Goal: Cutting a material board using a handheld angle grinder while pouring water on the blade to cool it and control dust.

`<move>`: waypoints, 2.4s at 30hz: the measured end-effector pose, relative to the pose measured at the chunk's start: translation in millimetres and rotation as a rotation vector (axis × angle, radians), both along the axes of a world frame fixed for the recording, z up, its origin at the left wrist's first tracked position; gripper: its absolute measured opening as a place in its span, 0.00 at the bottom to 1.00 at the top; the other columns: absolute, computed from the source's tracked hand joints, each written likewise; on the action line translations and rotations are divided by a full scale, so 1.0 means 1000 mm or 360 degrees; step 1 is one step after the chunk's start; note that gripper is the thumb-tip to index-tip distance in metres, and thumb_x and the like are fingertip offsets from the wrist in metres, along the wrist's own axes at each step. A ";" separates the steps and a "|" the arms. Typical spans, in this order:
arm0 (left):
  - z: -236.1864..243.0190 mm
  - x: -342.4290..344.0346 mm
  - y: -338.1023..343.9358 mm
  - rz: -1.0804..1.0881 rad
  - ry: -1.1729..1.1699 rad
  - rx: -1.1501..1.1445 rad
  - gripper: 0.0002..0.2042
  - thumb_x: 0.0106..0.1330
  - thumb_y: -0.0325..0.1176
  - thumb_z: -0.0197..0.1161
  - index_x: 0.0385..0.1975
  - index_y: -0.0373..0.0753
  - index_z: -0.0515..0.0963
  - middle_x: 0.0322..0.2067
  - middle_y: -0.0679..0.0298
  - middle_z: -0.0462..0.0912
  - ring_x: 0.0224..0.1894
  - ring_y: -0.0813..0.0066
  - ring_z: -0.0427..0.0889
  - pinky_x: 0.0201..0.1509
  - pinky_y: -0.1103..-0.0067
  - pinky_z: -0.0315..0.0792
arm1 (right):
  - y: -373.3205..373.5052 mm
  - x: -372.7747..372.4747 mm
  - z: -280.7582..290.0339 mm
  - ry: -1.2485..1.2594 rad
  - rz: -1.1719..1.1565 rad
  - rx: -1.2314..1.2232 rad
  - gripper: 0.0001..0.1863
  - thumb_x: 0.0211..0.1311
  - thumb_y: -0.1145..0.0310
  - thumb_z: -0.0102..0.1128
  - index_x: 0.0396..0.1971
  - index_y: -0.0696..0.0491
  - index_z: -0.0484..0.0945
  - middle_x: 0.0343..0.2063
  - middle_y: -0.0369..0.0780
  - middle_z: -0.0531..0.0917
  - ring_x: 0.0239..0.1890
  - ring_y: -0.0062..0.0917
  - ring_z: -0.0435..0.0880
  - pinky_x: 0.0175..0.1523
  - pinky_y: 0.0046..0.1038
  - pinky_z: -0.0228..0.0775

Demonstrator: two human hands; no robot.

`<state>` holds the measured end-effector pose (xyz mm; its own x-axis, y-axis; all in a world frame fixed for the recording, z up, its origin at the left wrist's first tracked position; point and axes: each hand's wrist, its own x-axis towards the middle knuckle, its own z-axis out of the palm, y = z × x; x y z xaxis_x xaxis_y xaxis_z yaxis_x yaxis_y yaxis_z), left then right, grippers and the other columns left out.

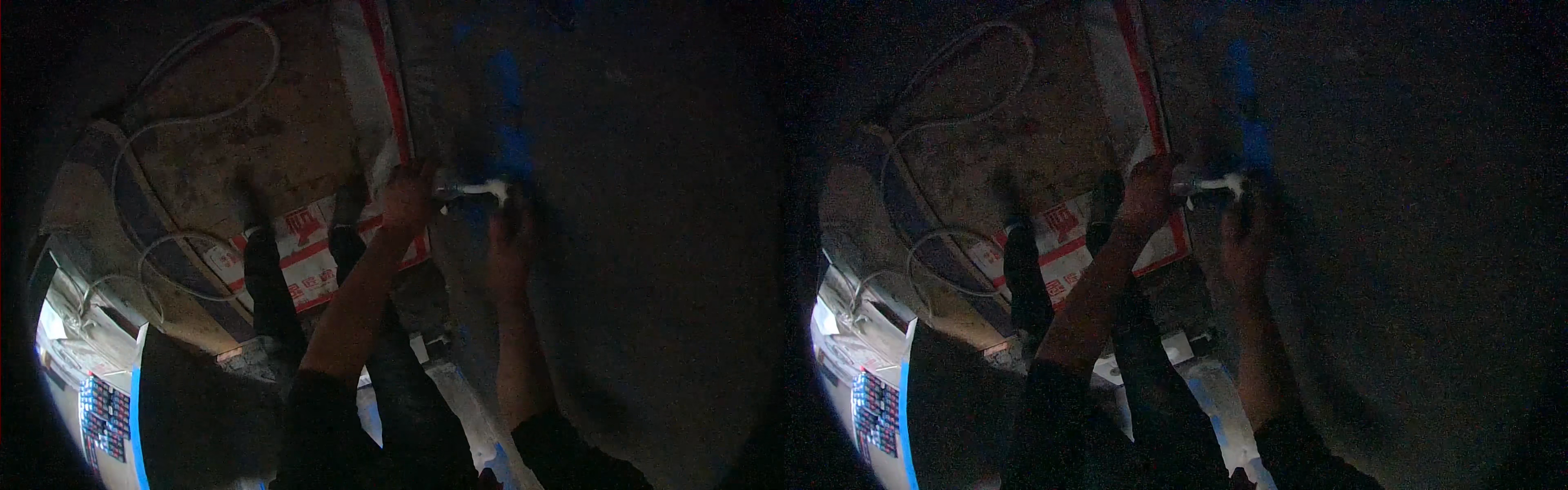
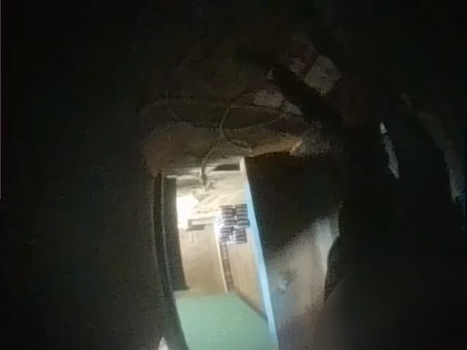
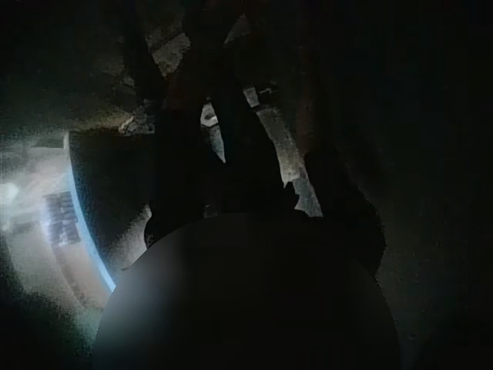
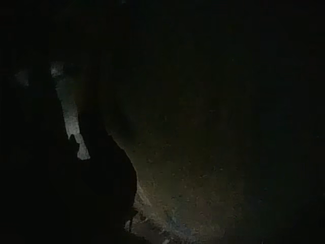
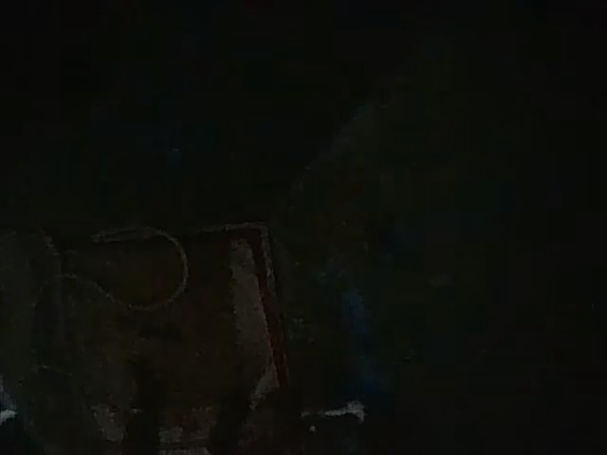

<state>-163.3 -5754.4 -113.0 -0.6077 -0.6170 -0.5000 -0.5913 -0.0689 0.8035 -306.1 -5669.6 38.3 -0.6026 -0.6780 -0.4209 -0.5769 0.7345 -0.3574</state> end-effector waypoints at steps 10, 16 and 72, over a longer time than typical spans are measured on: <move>-0.013 0.003 0.010 -0.0006 0.0016 0.0006 0.47 0.57 0.32 0.82 0.79 0.45 0.64 0.73 0.52 0.72 0.74 0.47 0.72 0.75 0.52 0.75 | -0.012 0.001 0.015 -0.0213 -0.0055 0.0244 0.30 0.88 0.55 0.49 0.80 0.51 0.65 0.76 0.55 0.70 0.76 0.50 0.73 0.77 0.52 0.68; -0.019 0.001 0.014 0.0023 -0.0043 0.0053 0.42 0.61 0.31 0.78 0.78 0.48 0.69 0.72 0.52 0.74 0.75 0.47 0.71 0.77 0.53 0.72 | -0.013 0.012 -0.004 -0.0057 -0.0106 0.0287 0.33 0.87 0.52 0.49 0.81 0.53 0.63 0.74 0.55 0.73 0.74 0.49 0.75 0.76 0.52 0.68; -0.051 -0.010 0.026 0.0258 0.0089 -0.0414 0.40 0.51 0.32 0.84 0.69 0.48 0.76 0.64 0.55 0.79 0.71 0.45 0.74 0.75 0.53 0.73 | -0.016 0.010 -0.011 -0.0212 -0.0133 0.0068 0.34 0.84 0.53 0.55 0.81 0.51 0.63 0.74 0.53 0.72 0.75 0.48 0.72 0.77 0.52 0.66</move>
<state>-173.6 -5728.2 -164.0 -0.5130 -0.8110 -0.2812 -0.5437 0.0535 0.8376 -296.4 -5685.6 27.3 -0.5930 -0.6075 -0.5285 -0.4625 0.7943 -0.3940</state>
